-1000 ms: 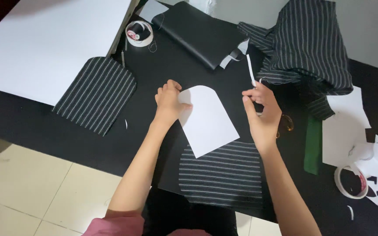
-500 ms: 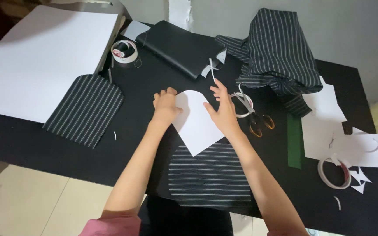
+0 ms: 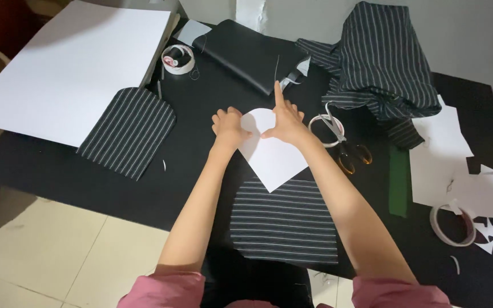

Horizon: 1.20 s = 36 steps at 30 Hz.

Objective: Cutting a paper template and applying double-sided tape to its edges to secure it to fabric

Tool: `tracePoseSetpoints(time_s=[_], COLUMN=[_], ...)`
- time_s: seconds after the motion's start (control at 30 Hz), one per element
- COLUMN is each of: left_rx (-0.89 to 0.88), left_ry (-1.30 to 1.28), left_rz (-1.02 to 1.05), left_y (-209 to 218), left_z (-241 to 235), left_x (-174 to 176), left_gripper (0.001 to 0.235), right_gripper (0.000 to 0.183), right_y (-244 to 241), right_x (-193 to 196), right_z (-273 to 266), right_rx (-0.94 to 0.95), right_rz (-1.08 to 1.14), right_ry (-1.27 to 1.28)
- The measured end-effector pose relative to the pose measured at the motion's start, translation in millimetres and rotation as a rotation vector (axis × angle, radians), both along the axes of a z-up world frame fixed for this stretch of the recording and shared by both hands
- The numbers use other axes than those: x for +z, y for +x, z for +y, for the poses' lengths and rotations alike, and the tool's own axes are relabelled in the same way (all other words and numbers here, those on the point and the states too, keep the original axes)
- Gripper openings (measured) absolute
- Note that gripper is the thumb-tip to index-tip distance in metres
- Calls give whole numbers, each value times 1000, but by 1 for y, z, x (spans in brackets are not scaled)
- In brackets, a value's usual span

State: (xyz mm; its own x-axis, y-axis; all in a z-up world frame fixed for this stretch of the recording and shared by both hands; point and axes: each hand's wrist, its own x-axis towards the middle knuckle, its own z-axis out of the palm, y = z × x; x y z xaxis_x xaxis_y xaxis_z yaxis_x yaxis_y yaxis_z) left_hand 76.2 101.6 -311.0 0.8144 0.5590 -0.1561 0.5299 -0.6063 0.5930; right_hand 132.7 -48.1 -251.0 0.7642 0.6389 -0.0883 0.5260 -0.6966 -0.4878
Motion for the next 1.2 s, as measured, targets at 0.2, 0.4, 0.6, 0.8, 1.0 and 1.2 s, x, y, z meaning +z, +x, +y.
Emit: tracePoseSetpoints(time_s=[0.2,0.4,0.6,0.8,1.0,1.2], left_rx=[13,-12,-27,-73,-72,-44], left_ry=[2,18,-34,-29,-158,-716], left_rz=[-9,40,-10,14,-211,-877], left_y=[-22,-76,-63,-44,-33,-36], left_z=[-15,-33,-23,-13,2,-10], left_x=[31,77,51,30,11,71], left_gripper=[61,97,88,92,87,33], right_gripper=[135,133,134,133,115,20], right_y=[0,-6,-4,6,0,16], right_x=[2,14,8,-9,-16,18], right_z=[2,-1,-2,-9,-18,-41], right_rx=[-9,30,55,32,40,70], right_rz=[-14,70,93,80,76,-85], right_ry=[-87,-47,30,76,395,970])
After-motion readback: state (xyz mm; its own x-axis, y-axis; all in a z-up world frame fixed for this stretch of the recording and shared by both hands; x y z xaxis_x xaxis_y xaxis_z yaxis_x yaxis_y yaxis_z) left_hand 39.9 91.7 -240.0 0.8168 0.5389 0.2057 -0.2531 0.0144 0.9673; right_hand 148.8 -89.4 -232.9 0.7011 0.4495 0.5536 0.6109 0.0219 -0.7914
